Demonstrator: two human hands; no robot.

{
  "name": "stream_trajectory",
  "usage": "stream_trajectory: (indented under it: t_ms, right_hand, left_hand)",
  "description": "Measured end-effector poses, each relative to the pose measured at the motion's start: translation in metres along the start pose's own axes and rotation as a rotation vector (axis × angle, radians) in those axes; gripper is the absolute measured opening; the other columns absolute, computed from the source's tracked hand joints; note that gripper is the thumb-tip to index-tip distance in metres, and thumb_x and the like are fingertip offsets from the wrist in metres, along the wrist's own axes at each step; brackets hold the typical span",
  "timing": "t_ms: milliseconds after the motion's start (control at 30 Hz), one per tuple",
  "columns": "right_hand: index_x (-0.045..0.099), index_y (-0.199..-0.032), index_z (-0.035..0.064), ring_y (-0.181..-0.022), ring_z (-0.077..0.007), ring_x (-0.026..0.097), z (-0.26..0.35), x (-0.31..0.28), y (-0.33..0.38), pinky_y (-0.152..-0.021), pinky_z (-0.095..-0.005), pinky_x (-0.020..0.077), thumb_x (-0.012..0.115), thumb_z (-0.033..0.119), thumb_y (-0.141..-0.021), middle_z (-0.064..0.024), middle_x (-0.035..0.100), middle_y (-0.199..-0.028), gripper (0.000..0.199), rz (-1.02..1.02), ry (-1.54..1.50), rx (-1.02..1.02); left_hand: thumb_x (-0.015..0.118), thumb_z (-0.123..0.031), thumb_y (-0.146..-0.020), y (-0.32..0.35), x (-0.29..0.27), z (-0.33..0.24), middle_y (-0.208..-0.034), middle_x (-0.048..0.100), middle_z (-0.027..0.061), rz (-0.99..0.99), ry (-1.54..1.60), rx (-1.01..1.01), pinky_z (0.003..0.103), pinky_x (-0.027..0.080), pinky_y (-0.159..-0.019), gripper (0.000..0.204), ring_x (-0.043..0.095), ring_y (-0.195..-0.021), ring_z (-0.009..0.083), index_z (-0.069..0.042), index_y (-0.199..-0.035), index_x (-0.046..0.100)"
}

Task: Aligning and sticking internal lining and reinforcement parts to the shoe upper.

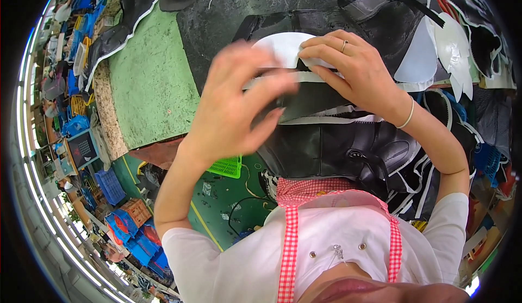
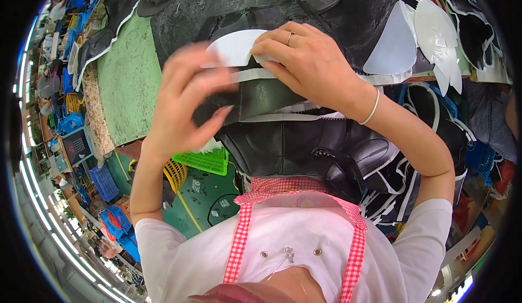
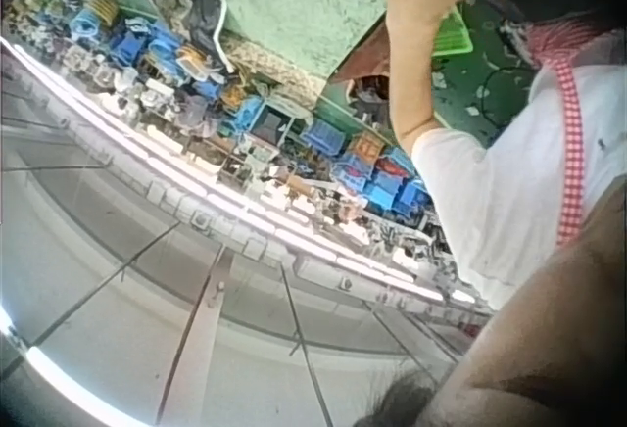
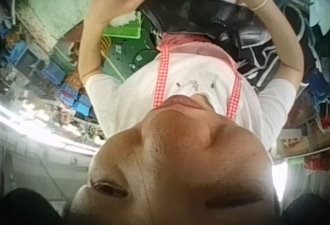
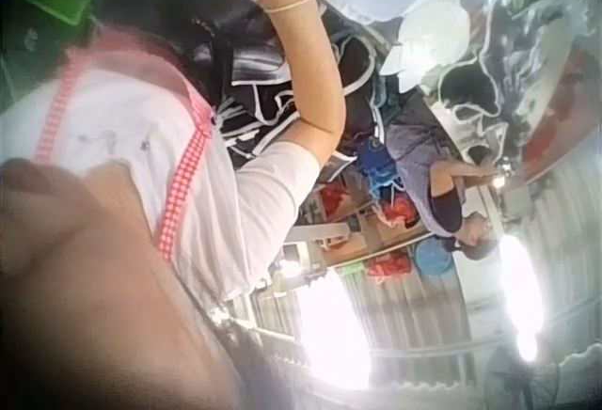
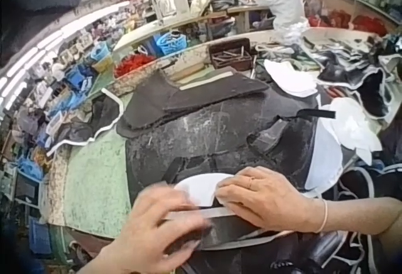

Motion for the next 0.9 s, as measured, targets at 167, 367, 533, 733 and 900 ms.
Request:
stream_trajectory:
  t_ms: [167,367,533,733,900]
  right_hand:
    - [0.063,-0.104,0.008,-0.092,-0.0248,0.062,-0.005,-0.004,-0.005,-0.083,-0.0368,0.0497,0.068,0.015,-0.083,-0.006,0.065,-0.104,0.023,-0.021,0.069,0.021]
    - [0.059,-0.096,0.0081,-0.085,-0.024,0.06,-0.009,-0.001,-0.01,-0.069,-0.0321,0.0498,0.071,0.01,-0.071,-0.0039,0.059,-0.088,0.027,-0.162,0.136,0.147]
    - [0.064,-0.088,0.0069,-0.086,-0.0203,0.06,-0.008,-0.003,-0.002,-0.073,-0.0305,0.0493,0.063,0.009,-0.072,-0.0027,0.06,-0.089,0.017,-0.036,0.141,-0.083]
    - [0.068,-0.104,0.0045,-0.088,-0.0253,0.064,-0.009,-0.015,0.01,-0.078,-0.0334,0.0522,0.066,0.009,-0.079,-0.0086,0.067,-0.101,0.025,0.313,-0.149,-0.014]
    - [0.068,-0.102,-0.0021,-0.072,-0.0136,0.068,-0.083,-0.012,-0.041,-0.059,-0.0275,0.055,0.069,0.012,-0.082,-0.0095,0.07,-0.086,0.025,0.149,-0.616,0.635]
  left_hand:
    - [0.075,-0.011,-0.068,-0.007,0.051,0.034,-0.097,0.07,0.0011,-0.206,-0.185,-0.082,0.039,0.048,-0.094,0.04,0.067,-0.089,0.0225,-0.011,-0.107,0.066]
    - [0.073,-0.011,-0.065,-0.018,0.056,0.043,-0.09,0.069,0.0006,-0.263,-0.162,-0.153,0.037,0.048,-0.087,0.031,0.066,-0.082,0.0192,-0.012,-0.095,0.065]
    - [0.073,-0.012,-0.068,-0.006,0.065,0.031,-0.096,0.072,0.0011,-0.108,-0.113,0.121,0.033,0.053,-0.079,0.028,0.068,-0.089,0.0172,-0.011,-0.096,0.072]
    - [0.064,-0.01,-0.077,0.004,0.064,0.021,-0.113,0.07,0.0025,0.045,-0.158,0.083,0.033,0.053,-0.087,0.032,0.066,-0.108,0.0189,-0.011,-0.109,0.07]
    - [0.063,-0.007,-0.078,0.01,0.07,0.02,-0.119,0.067,0.0035,0.085,-0.198,0.056,0.033,0.051,-0.092,0.033,0.064,-0.111,0.0184,-0.01,-0.111,0.069]
Point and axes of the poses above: each hand's wrist, its own y-axis away from the middle knuckle, its own x-axis out of the palm, z = x × y, the point moved 7 cm from there along -y, towards the middle knuckle
